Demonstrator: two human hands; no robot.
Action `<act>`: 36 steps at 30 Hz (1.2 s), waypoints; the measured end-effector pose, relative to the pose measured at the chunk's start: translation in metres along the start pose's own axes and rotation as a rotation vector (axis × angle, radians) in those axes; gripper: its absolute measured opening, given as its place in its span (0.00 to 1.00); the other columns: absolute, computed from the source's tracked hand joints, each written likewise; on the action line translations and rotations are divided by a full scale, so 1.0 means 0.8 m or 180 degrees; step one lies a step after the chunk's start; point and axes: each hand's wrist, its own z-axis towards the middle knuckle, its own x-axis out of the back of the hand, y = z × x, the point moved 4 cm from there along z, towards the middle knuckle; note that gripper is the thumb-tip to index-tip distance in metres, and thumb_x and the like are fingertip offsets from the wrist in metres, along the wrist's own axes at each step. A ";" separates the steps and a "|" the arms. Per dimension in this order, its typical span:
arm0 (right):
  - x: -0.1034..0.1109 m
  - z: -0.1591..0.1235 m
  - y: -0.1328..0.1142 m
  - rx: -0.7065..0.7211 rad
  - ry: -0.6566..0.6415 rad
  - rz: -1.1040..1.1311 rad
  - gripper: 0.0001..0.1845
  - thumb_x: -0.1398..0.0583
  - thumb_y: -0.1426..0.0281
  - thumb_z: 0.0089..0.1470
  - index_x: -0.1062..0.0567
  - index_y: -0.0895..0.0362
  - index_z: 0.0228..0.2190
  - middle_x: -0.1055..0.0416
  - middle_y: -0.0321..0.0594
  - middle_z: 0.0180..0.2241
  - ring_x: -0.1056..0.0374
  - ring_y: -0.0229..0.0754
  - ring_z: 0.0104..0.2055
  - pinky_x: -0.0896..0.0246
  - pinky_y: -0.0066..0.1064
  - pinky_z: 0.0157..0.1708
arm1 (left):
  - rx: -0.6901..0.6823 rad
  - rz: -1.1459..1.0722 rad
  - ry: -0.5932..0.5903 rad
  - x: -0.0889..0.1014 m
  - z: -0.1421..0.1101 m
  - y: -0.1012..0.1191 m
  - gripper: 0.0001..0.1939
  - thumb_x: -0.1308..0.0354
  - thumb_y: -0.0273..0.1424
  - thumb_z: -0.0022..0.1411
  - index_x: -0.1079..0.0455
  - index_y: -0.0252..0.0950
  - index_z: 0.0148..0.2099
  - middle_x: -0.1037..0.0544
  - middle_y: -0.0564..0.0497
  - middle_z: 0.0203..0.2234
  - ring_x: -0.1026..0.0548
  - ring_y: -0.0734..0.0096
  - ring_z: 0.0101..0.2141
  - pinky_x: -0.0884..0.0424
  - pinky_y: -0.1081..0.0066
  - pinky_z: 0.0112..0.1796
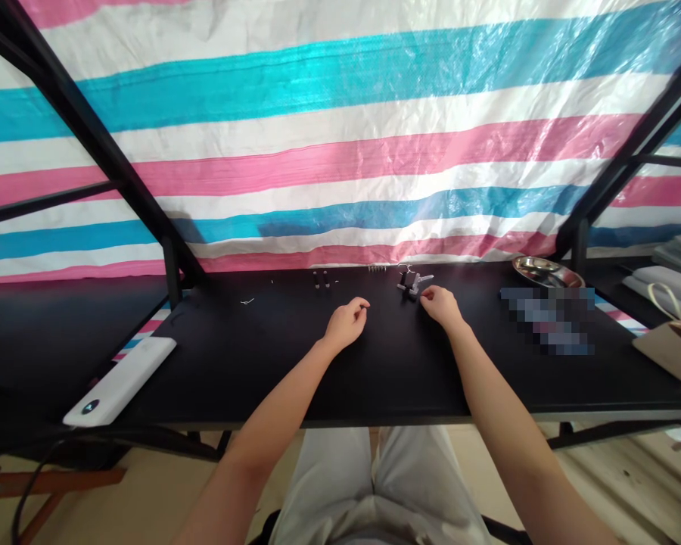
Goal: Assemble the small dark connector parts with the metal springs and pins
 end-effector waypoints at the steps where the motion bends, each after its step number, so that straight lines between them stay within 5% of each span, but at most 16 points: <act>1: 0.001 -0.001 -0.002 0.0024 0.0021 -0.0005 0.08 0.44 0.71 0.45 0.25 0.56 0.29 0.26 0.40 0.30 0.31 0.42 0.35 0.42 0.28 0.32 | 0.0067 0.0114 0.0099 0.005 0.001 -0.001 0.11 0.54 0.30 0.60 0.34 0.39 0.43 0.29 0.55 0.20 0.32 0.75 0.22 0.38 0.76 0.29; 7: 0.010 -0.008 -0.010 0.0026 0.0252 0.0055 0.09 0.45 0.69 0.47 0.25 0.55 0.28 0.26 0.41 0.30 0.31 0.42 0.34 0.42 0.28 0.32 | 0.1083 0.0711 0.0726 0.068 0.025 -0.031 0.16 0.51 0.29 0.58 0.37 0.40 0.50 0.24 0.48 0.29 0.27 0.64 0.33 0.36 0.69 0.37; 10: 0.015 -0.010 -0.014 0.0004 0.0333 0.0106 0.09 0.46 0.68 0.48 0.26 0.55 0.28 0.26 0.40 0.30 0.31 0.42 0.34 0.42 0.28 0.32 | 0.1295 0.0902 0.0553 0.089 0.043 -0.049 0.24 0.50 0.30 0.58 0.45 0.38 0.58 0.24 0.44 0.34 0.27 0.59 0.37 0.35 0.65 0.39; 16: 0.022 -0.015 -0.023 0.0088 0.0513 0.0248 0.10 0.46 0.67 0.50 0.26 0.55 0.30 0.27 0.41 0.31 0.32 0.42 0.34 0.42 0.30 0.34 | 0.1340 0.1336 0.0165 0.082 0.069 -0.064 0.27 0.51 0.31 0.58 0.48 0.35 0.60 0.27 0.36 0.42 0.28 0.50 0.42 0.35 0.61 0.39; 22: 0.023 -0.016 -0.026 0.0211 0.0585 0.0346 0.10 0.46 0.67 0.50 0.26 0.55 0.32 0.26 0.41 0.33 0.32 0.42 0.35 0.41 0.29 0.36 | 0.1308 0.1472 0.0237 0.068 0.082 -0.073 0.17 0.52 0.31 0.60 0.38 0.35 0.51 0.26 0.37 0.39 0.27 0.55 0.40 0.34 0.64 0.38; 25: 0.026 -0.017 -0.026 0.0234 0.0721 0.0422 0.11 0.47 0.67 0.51 0.26 0.56 0.33 0.27 0.41 0.33 0.32 0.43 0.35 0.41 0.30 0.36 | 0.1359 0.0686 0.0492 0.065 0.079 -0.077 0.08 0.50 0.31 0.59 0.34 0.36 0.41 0.25 0.42 0.33 0.26 0.65 0.31 0.34 0.70 0.32; 28: 0.030 -0.026 -0.037 0.0556 0.1043 0.0679 0.13 0.48 0.66 0.53 0.27 0.57 0.35 0.28 0.42 0.33 0.34 0.41 0.33 0.41 0.30 0.36 | 0.1675 -0.1180 0.0707 0.054 0.063 -0.074 0.07 0.51 0.32 0.60 0.36 0.34 0.37 0.26 0.47 0.28 0.33 0.79 0.17 0.40 0.76 0.20; 31: 0.025 -0.044 -0.063 0.1104 0.1087 0.1109 0.16 0.50 0.63 0.55 0.29 0.57 0.39 0.31 0.41 0.32 0.36 0.37 0.29 0.40 0.29 0.34 | 0.1631 -0.2717 0.0809 0.039 0.043 -0.055 0.08 0.51 0.34 0.61 0.38 0.33 0.38 0.28 0.50 0.27 0.39 0.85 0.13 0.48 0.80 0.15; 36: -0.003 -0.071 -0.110 0.1726 0.0398 0.1675 0.16 0.47 0.58 0.54 0.29 0.56 0.38 0.33 0.37 0.29 0.41 0.34 0.24 0.40 0.27 0.28 | 0.1261 -0.3167 0.0853 0.023 0.016 -0.027 0.12 0.48 0.39 0.59 0.39 0.34 0.38 0.31 0.54 0.25 0.40 0.86 0.12 0.51 0.79 0.13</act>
